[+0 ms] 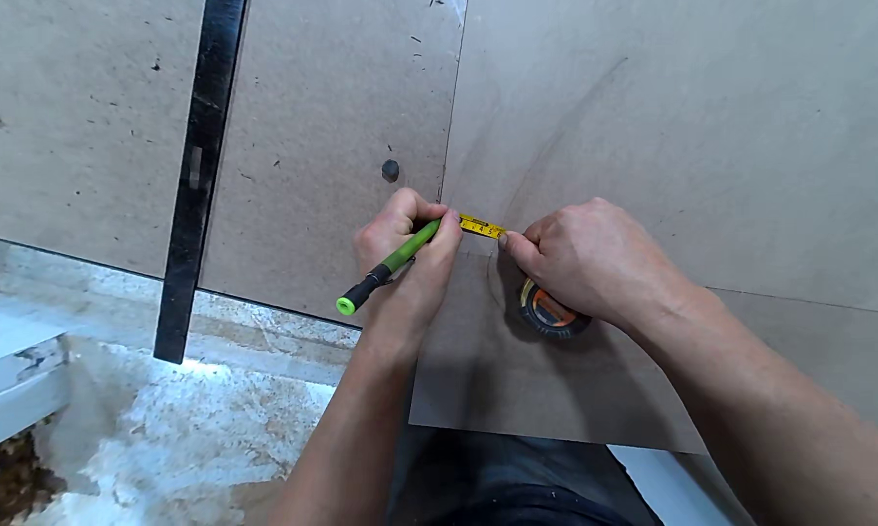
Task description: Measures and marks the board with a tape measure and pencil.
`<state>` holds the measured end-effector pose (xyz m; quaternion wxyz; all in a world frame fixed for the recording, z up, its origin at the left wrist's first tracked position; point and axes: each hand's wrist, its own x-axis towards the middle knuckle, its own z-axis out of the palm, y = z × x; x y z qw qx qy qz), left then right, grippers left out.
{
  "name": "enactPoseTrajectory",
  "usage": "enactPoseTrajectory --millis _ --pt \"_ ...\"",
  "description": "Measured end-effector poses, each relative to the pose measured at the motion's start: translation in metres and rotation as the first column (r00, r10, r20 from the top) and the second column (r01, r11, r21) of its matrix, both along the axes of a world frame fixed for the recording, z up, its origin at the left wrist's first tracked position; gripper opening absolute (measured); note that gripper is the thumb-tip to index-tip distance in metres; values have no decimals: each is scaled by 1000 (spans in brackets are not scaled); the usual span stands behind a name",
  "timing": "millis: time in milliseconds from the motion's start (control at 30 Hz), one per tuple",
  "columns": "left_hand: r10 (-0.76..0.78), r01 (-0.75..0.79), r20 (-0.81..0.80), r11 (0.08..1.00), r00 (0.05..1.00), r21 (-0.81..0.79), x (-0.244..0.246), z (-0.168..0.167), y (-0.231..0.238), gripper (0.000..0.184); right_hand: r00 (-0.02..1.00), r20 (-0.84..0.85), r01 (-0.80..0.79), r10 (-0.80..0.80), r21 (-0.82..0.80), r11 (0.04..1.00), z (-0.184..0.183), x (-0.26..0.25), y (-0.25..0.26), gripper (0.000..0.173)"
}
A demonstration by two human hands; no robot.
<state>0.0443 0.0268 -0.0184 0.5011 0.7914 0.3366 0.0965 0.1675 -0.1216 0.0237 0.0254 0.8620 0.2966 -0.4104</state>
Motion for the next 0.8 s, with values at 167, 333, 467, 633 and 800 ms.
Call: enactPoseTrajectory --millis 167,333,467,633,800 --pt "15 -15 5 1000 1000 0 -4 1 -3 8 1000 -9 -3 3 -2 1000 0 0 0 61" --pt "18 -18 14 1000 1000 13 -7 0 -4 8 999 -12 -38 38 -1 999 1 -1 -1 61" --pt "12 -13 17 1000 1000 24 -11 -1 -5 8 998 -16 -59 59 4 998 1 -3 -1 62" --pt "24 -24 10 1000 1000 19 -14 -1 -6 8 998 -20 -53 53 5 999 1 -4 -2 61" --pt "43 -43 10 999 999 24 -18 -1 -9 9 998 -20 -64 64 21 998 0 -5 -3 61"
